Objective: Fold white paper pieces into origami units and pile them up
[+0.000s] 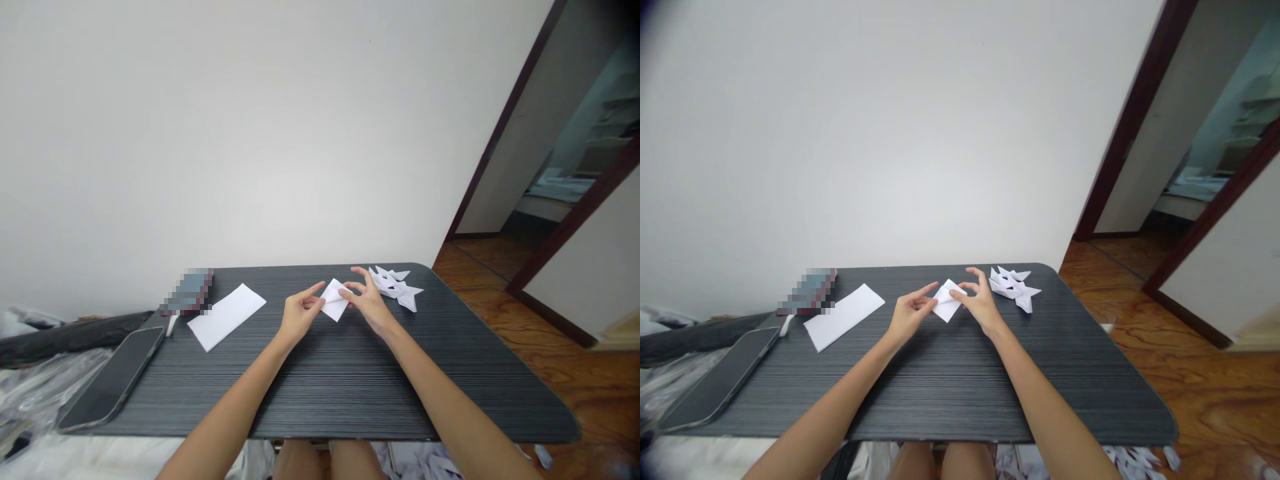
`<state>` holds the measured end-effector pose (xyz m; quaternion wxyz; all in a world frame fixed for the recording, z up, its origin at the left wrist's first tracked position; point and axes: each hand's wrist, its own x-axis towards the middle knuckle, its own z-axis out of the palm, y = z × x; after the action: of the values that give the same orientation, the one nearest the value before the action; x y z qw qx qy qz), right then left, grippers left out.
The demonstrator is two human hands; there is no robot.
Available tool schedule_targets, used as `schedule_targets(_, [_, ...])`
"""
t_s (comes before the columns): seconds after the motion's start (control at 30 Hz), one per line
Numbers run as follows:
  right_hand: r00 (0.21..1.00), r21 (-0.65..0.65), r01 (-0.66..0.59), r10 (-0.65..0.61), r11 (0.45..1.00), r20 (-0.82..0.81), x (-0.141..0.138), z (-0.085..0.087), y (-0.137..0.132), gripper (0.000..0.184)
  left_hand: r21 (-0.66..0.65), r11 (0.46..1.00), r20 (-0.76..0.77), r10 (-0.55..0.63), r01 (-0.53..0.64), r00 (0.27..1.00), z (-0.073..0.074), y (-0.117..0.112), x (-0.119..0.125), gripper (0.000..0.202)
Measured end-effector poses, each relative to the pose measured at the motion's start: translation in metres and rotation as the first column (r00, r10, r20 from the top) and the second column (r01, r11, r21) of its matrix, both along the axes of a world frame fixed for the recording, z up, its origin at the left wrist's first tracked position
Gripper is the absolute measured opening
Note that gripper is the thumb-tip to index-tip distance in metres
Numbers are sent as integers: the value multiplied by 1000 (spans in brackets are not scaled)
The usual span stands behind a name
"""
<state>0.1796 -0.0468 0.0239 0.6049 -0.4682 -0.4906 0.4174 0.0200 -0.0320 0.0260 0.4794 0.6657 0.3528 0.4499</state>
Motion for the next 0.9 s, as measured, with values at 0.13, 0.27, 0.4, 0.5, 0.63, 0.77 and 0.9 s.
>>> schedule_targets(0.13, [989, -97, -143, 141, 985, -35, -1, -2, 0, 91, -17, 1000, 1, -20, 20, 1000, 0, 0, -1, 51])
schedule_targets(0.27, [985, -65, -169, 167, 984, -32, -2, -3, 2, 92, -40, 998, 15, -52, 53, 999, 0, 0, 0, 51])
schedule_targets(0.4, [973, -37, -232, 231, 972, -31, 2, -1, 0, 84, -75, 996, 17, -40, 42, 999, 3, 3, -1, 46])
schedule_targets(0.5, [953, -12, -298, 297, 954, -50, 9, 2, -1, 72, -91, 996, 28, -15, 17, 999, 4, 7, -3, 31])
schedule_targets(0.63, [962, 44, -207, 196, 977, 188, 21, 5, -3, 51, -166, 986, 67, 25, -13, 997, 4, 14, -11, 23])
schedule_targets(0.77, [752, 197, -294, 99, 935, 651, 18, 9, -10, 47, -228, 973, 104, -8, 32, 995, 2, 16, -16, 23])
schedule_targets(0.9, [680, 238, -270, 10, 933, 733, 6, 7, -13, 22, -214, 962, 77, -158, 171, 984, 6, 10, -13, 33])
